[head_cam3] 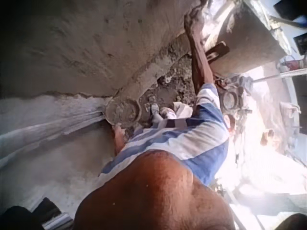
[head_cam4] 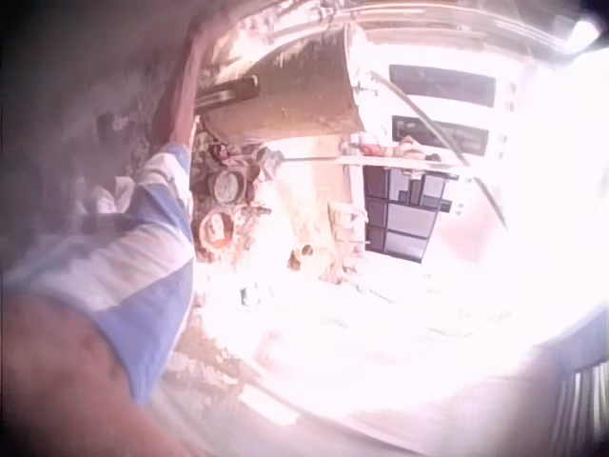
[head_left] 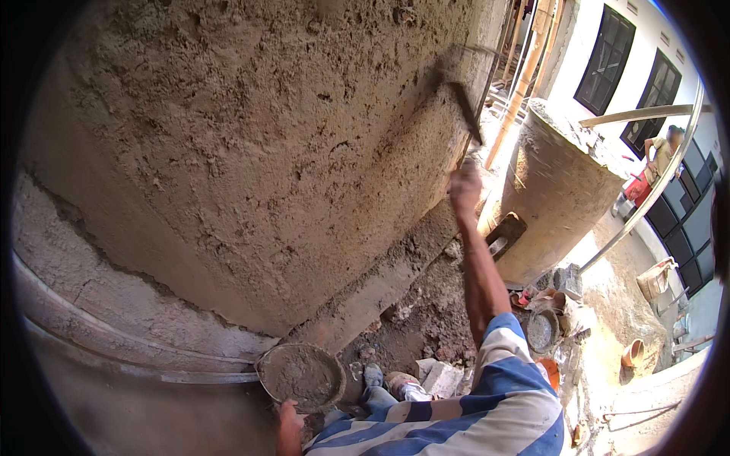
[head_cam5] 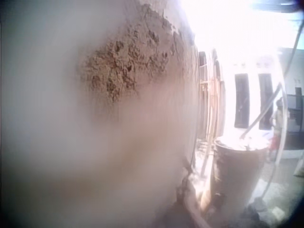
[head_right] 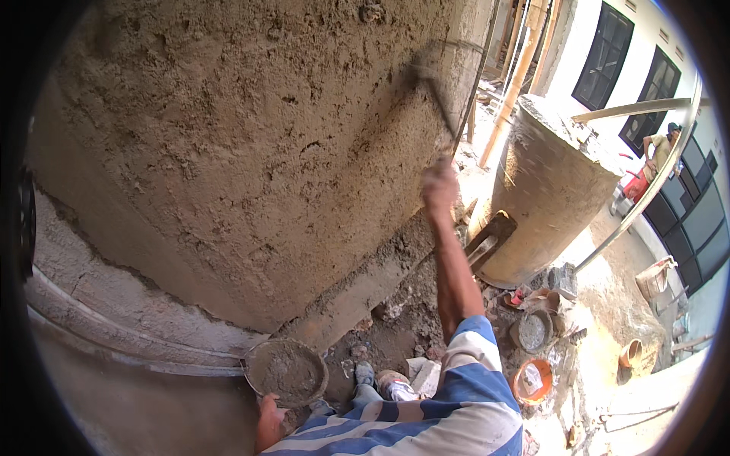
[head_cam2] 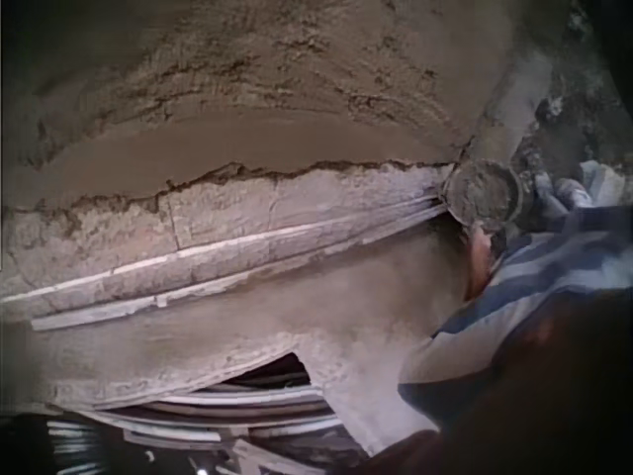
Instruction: The person applies wet plaster from a bucket onto a wall using a trowel and then levels the surface with a long metal straightedge.
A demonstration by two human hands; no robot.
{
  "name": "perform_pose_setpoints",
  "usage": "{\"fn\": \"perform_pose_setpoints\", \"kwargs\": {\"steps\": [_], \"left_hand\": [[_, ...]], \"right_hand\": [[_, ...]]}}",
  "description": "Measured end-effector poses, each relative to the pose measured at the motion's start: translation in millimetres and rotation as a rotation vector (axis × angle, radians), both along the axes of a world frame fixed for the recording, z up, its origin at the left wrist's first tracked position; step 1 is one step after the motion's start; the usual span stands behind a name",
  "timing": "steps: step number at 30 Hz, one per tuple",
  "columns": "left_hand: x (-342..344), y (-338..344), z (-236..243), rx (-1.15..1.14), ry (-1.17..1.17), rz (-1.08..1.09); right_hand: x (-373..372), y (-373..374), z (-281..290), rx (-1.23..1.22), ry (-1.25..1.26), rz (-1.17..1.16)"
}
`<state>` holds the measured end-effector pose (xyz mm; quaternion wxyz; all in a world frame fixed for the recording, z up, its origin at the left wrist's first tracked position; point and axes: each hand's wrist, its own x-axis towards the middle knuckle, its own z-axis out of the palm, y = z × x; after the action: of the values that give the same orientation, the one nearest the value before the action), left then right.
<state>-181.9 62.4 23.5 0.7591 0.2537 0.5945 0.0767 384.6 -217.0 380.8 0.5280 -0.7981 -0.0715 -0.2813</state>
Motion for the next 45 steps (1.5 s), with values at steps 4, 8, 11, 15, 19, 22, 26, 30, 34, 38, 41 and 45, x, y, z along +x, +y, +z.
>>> {"fn": "perform_pose_setpoints", "kwargs": {"steps": [4,8,11,15,19,22,26,30,34,38,41,45], "left_hand": [[-12.8,2.9,20.0,-0.023,0.010,0.053],[-2.3,-18.1,36.1,0.205,0.124,-0.030],[-13.9,-30.8,22.6,0.493,0.135,-0.220],[26.8,-45.9,64.4,0.594,0.045,-0.469],[41.4,-38.1,120.7,0.580,0.119,-0.516],[37.4,-32.0,127.9,0.548,0.097,-0.432],[50.5,-36.5,118.5,0.349,0.003,-0.286],[70.0,-39.5,108.4,0.268,-0.131,-0.192],[93.6,-46.6,106.2,0.197,-0.231,-0.112],[96.7,-19.1,50.2,0.077,-0.243,-0.166],[101.7,-19.7,48.4,0.073,-0.183,-0.151],[93.2,-18.7,53.7,0.147,-0.128,-0.129]], "right_hand": [[-203.6,148.9,-50.5,0.026,0.102,0.537],[-327.2,80.3,-136.6,-0.759,0.649,0.848],[-358.7,62.2,-227.8,-1.142,0.853,0.974],[-382.8,73.6,-361.0,-1.078,0.977,1.160],[-390.9,75.3,-379.0,-0.618,1.300,1.306],[-397.3,57.7,-315.7,-0.400,1.533,1.322],[-382.6,24.3,-268.8,-0.283,1.379,1.296],[-363.6,16.1,-245.4,0.135,1.429,1.222],[-335.0,-14.6,-164.7,0.499,1.292,0.999],[-293.9,-85.4,-96.8,0.777,0.841,0.676],[-271.5,-150.1,-31.7,0.720,0.428,0.177],[-243.8,-252.3,0.9,0.656,-0.067,-0.488]]}}
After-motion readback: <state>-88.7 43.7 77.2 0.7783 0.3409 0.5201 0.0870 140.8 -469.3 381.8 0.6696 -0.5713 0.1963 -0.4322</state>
